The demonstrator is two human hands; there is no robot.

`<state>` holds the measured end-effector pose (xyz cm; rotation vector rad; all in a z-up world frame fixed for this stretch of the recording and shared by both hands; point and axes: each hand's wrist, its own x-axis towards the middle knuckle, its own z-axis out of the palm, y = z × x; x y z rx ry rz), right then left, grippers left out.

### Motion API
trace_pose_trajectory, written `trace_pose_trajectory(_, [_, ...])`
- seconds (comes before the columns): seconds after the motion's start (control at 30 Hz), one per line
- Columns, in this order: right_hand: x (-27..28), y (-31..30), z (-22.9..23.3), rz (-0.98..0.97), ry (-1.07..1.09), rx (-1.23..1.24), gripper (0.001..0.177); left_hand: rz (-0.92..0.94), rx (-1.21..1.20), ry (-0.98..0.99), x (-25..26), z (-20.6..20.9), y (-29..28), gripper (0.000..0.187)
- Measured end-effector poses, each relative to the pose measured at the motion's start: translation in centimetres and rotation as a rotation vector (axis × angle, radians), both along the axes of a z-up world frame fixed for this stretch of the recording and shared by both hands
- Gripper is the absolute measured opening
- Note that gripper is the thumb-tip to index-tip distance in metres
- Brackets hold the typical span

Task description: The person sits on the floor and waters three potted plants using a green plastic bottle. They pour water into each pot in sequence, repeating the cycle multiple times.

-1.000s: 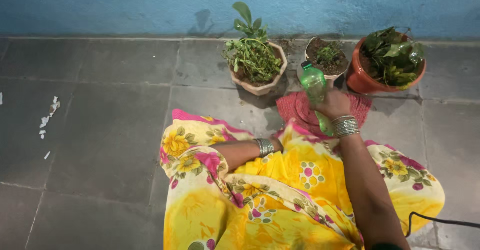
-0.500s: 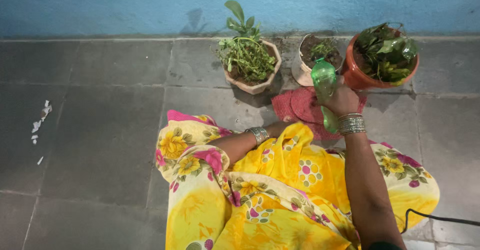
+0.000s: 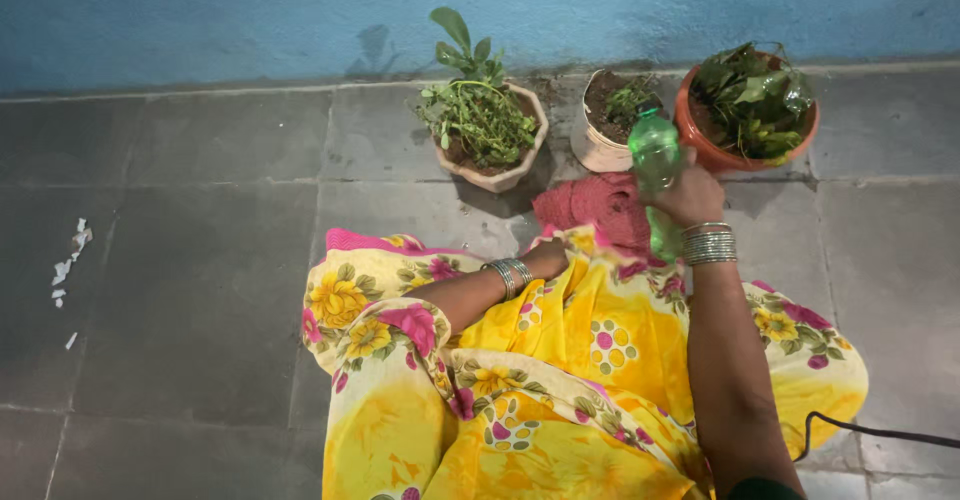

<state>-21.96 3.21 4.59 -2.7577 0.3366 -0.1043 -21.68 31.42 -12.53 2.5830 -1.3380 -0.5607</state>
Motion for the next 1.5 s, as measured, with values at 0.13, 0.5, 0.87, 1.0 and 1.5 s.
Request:
trace_pose_trajectory(0.13, [-0.4, -2.1, 0.0, 0.006, -0.006, -0.051, 0.123, 0.24, 0.093, 0.272, -0.6, 0.0, -0.9, 0.029])
trace_pose_trajectory(0.5, [-1.3, -8.3, -2.6, -0.145, 0.12, 0.003, 0.129, 0.196, 0.128, 0.167, -0.6, 3.5, 0.0, 0.029])
trace_pose_trajectory(0.87, [-1.9, -9.4, -4.6, -0.342, 0.178, 0.118, 0.117, 0.294, -0.14, -0.288, 5.5, 15.8, 2.0, 0.033])
trace_pose_trajectory(1.0, [-1.8, -9.1, -4.6, -0.349, 0.276, 0.134, 0.089, 0.415, -0.11, -0.252, 7.2, 18.6, 4.2, 0.038])
trace_pose_trajectory(1.5, [0.0, -6.9, -5.8, -0.225, 0.233, 0.004, 0.118, 0.597, 0.024, -0.217, 12.9, 16.4, 10.1, 0.031])
